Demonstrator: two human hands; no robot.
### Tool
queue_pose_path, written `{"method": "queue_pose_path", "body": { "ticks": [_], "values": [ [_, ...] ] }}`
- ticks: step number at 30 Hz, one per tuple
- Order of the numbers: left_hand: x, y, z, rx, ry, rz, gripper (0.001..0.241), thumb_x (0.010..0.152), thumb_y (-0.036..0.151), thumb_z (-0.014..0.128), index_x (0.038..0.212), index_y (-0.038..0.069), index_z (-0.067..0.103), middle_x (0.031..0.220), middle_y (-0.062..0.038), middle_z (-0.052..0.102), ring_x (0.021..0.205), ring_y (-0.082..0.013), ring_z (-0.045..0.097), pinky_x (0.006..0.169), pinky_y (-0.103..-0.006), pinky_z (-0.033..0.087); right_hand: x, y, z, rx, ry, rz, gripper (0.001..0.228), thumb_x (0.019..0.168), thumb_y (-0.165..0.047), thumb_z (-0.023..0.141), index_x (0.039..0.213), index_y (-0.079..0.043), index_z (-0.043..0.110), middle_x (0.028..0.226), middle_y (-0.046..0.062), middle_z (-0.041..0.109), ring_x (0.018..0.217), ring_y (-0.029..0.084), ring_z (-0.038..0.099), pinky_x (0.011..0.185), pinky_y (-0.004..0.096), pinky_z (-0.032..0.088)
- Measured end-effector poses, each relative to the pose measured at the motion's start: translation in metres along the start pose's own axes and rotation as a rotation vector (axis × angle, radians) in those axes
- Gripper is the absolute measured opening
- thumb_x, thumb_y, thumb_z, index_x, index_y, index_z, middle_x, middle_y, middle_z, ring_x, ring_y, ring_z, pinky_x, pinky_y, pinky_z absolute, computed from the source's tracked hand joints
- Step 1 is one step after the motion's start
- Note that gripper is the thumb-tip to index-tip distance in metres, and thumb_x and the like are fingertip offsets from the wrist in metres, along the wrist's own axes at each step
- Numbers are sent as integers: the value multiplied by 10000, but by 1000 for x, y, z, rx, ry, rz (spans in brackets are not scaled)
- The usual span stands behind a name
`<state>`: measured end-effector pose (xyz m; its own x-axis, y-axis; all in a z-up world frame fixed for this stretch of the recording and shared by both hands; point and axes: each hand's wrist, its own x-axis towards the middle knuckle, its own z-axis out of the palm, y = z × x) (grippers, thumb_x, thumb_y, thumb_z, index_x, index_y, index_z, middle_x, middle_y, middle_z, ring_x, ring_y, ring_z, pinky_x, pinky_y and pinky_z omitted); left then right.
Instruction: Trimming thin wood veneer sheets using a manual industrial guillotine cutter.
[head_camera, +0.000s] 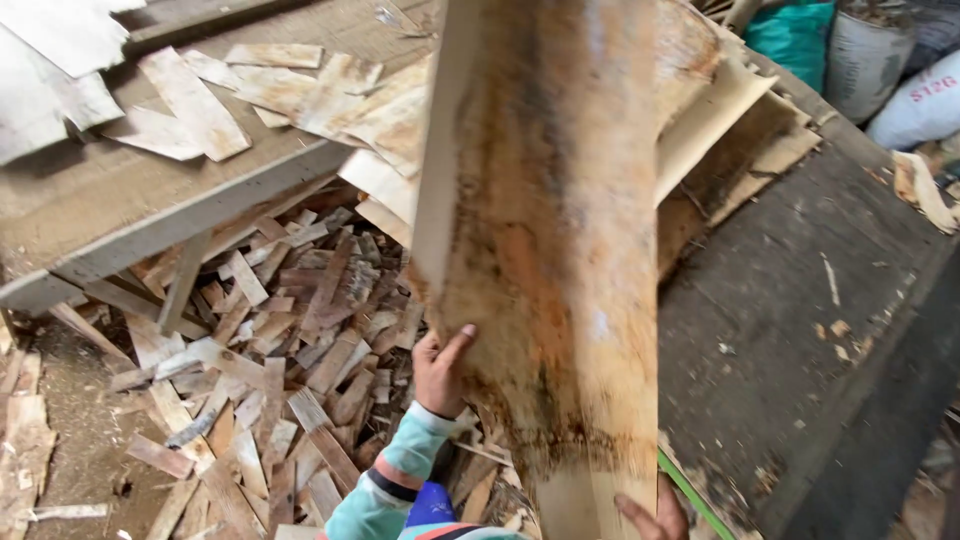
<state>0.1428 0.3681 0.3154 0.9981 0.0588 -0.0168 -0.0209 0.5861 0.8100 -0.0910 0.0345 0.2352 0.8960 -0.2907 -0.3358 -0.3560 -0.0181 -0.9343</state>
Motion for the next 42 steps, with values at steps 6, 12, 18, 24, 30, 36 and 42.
{"method": "queue_pose_path", "body": {
  "ticks": [6,12,18,24,30,36,42],
  "values": [
    [183,152,-77,15,278,79,838,823,408,796,1428,79,319,1006,-186,674,789,-269,601,714,-440,544,188,-242,194,40,-297,-296,691,837,-70,646,1503,7,475,1428,198,625,1298,292,604,1121,417,439],
    [316,208,-185,27,645,109,936,952,541,547,1645,169,39,1635,-246,283,1482,-426,313,1166,-628,353,305,-309,381,-356,-434,-811,817,936,-273,725,1583,14,316,1595,243,413,1469,353,448,1199,476,409],
    [213,18,-230,233,572,-165,764,941,395,689,1590,125,392,1471,-307,467,1298,-485,503,1098,-590,437,179,-249,369,-192,-861,-351,834,953,-329,648,1587,-23,201,1640,218,304,1497,341,400,1204,483,371],
    [62,-146,-197,322,228,-770,467,913,240,704,1358,101,666,1258,-152,746,966,-286,749,739,-407,623,227,98,185,-163,-433,269,643,917,-154,685,1496,-8,447,1522,186,541,1389,297,579,1162,444,474],
    [10,-244,-118,332,-406,-796,447,965,222,753,1341,-10,680,1180,-155,778,998,-215,763,790,-337,651,128,156,76,60,-81,452,573,942,-31,682,1474,56,488,1417,219,632,1290,270,625,1100,401,502],
    [6,-191,12,344,-299,-833,505,930,201,702,1409,81,602,1201,-151,739,914,-272,735,742,-399,619,80,270,38,261,-145,256,515,947,-50,682,1417,100,533,1368,186,680,1265,257,642,1090,335,496],
    [38,-170,32,87,-42,-742,551,941,194,662,1467,84,539,1278,-153,705,937,-283,732,799,-441,657,44,362,4,279,-239,314,564,931,-132,721,1420,65,520,1382,168,674,1328,240,627,1129,356,472]
  ]
}}
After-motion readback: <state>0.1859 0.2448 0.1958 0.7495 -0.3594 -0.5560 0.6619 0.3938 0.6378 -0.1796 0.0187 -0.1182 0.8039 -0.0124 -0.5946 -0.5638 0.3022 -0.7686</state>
